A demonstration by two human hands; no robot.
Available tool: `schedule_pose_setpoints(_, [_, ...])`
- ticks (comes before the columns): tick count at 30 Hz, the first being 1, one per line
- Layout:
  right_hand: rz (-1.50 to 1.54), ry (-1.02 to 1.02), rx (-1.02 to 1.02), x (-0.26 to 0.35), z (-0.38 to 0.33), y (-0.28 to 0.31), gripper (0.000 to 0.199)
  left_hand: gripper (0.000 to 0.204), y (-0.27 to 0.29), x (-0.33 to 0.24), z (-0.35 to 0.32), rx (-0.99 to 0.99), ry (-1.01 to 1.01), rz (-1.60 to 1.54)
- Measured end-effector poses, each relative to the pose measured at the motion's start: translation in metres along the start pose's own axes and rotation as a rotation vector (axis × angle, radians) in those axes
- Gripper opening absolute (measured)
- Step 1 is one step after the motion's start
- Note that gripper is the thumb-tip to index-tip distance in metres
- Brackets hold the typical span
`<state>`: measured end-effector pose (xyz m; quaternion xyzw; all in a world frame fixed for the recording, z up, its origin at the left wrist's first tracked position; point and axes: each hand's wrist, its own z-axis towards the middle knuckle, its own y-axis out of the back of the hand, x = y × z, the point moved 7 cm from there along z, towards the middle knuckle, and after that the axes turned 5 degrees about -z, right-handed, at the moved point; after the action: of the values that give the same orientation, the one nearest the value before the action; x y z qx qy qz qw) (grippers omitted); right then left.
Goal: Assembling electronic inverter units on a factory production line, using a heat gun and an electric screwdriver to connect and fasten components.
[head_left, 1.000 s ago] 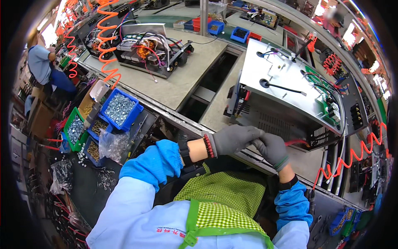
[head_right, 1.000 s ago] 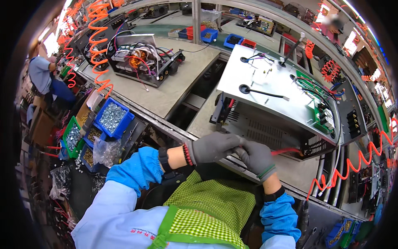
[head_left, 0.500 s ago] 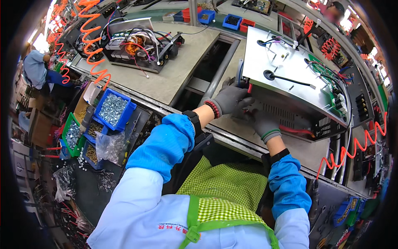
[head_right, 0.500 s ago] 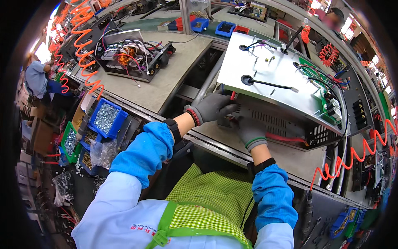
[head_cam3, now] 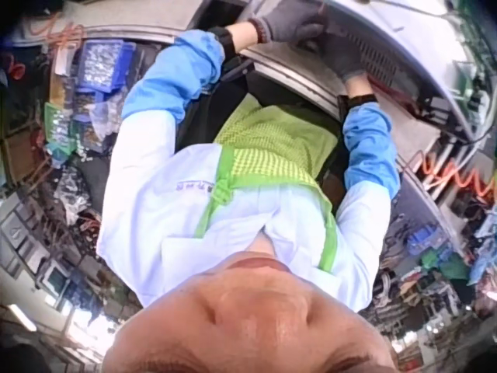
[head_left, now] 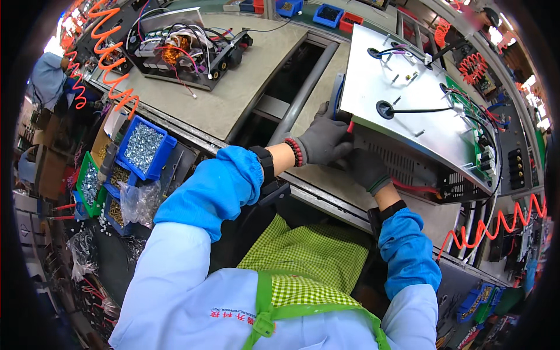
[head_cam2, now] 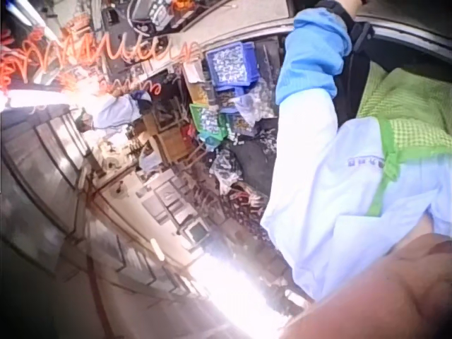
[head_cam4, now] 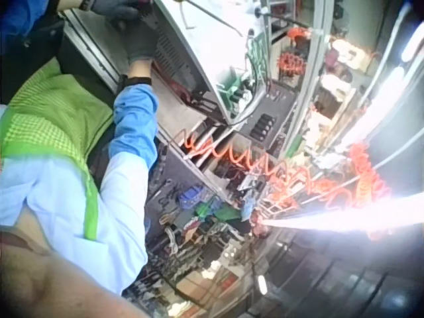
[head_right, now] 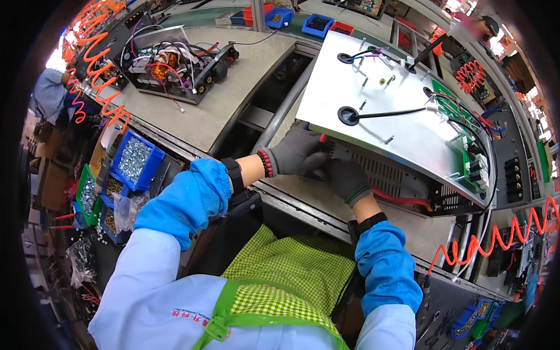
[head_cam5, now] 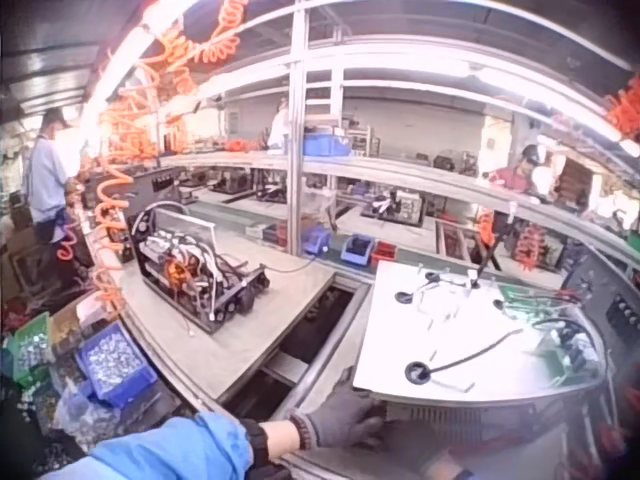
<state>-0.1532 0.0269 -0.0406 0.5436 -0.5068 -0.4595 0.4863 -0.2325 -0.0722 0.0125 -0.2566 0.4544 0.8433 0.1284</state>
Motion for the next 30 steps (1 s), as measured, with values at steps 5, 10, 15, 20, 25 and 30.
schedule_pose_setpoints(5, [0.077,-0.082,-0.022,-0.002,-0.009,0.011,0.034,0.046,-0.001,-0.017,0.015,0.316,0.064,0.171])
schedule_pose_setpoints(10, [-0.090,-0.279,-0.194,0.020,-0.040,0.032,0.040,0.033,-0.010,-0.004,0.016,0.450,0.198,0.230])
schedule_pose_setpoints(15, [0.121,-0.334,-0.582,0.021,-0.244,0.122,0.046,0.025,-0.001,-0.003,0.005,0.392,0.101,0.244])
schedule_pose_setpoints(20, [-0.256,-1.108,-0.092,-0.071,-0.523,0.036,0.067,0.024,-0.012,0.000,0.017,0.423,0.117,0.213])
schedule_pose_setpoints(25, [0.021,-1.223,0.277,-0.081,-0.573,-0.031,0.085,0.025,-0.005,-0.013,0.012,0.379,0.146,0.177])
schedule_pose_setpoints(30, [0.199,-1.331,0.249,-0.086,-0.546,-0.018,0.074,0.026,-0.009,-0.004,0.016,0.426,0.128,0.174])
